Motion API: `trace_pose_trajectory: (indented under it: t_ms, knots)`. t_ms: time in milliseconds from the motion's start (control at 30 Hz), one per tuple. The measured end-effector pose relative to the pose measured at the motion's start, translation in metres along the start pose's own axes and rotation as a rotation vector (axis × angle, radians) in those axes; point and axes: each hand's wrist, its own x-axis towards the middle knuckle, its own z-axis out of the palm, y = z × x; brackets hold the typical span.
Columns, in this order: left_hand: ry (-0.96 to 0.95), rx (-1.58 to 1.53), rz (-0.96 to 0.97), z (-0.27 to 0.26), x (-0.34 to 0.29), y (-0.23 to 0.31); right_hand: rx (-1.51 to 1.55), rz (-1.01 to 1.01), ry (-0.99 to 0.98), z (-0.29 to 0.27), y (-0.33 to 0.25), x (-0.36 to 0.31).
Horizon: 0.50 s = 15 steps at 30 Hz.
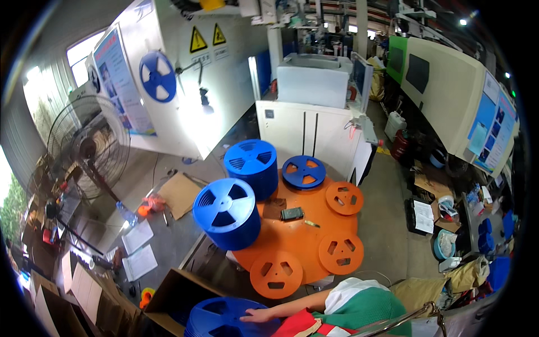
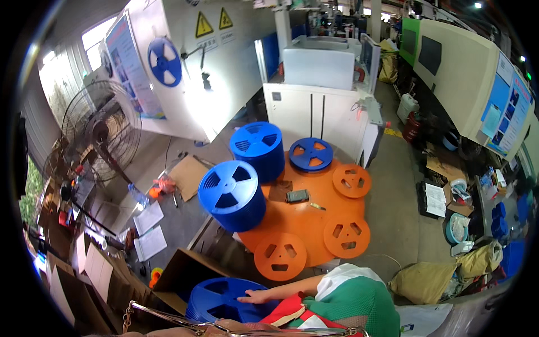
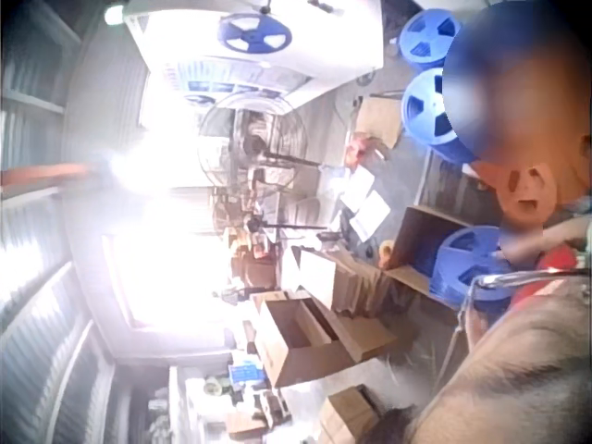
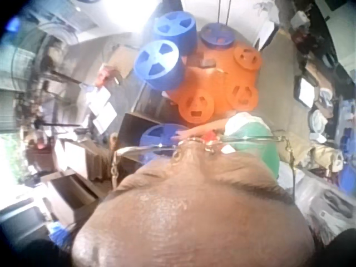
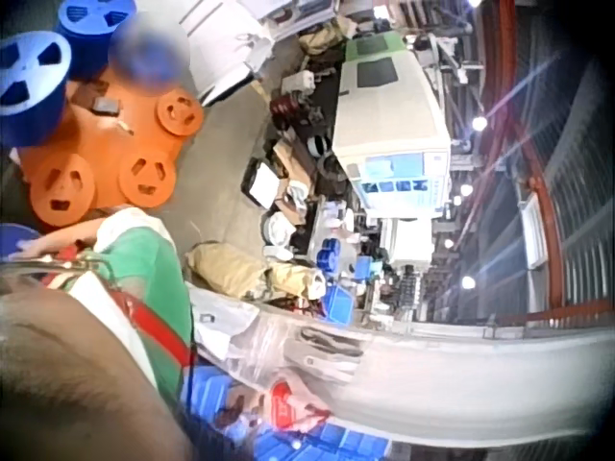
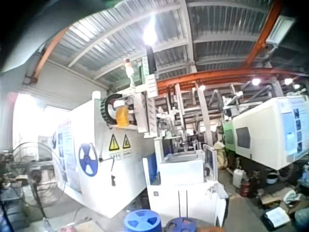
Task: The person wipes blue plastic lids and containers with a cloth, stacks the lids, and then packs blue reels into a cardboard box.
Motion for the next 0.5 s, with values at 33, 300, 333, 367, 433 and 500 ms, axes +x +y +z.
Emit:
trace_pose_trajectory:
  t_ms: [33,300,333,367,433,500]
  knots:
    - [0.034,0.003,0.023,-0.017,-0.005,0.004,-0.05,0.015,-0.08,0.015,-0.025,0.001]
    - [0.035,0.008,0.04,-0.058,-0.043,0.075,0.176,0.126,-0.118,0.053,-0.12,0.043]
    - [0.03,0.075,0.067,-0.069,-0.04,0.082,0.232,0.125,-0.215,0.046,-0.163,0.034]
    - [0.066,0.111,0.065,-0.072,-0.029,0.08,0.239,0.108,-0.173,0.065,-0.129,0.063]
    - [0.076,0.187,-0.04,-0.084,-0.018,0.082,0.387,0.2,-0.242,0.087,-0.088,0.087]
    - [0.086,0.19,-0.093,-0.093,-0.012,0.08,0.502,0.255,-0.336,0.1,-0.082,0.093]
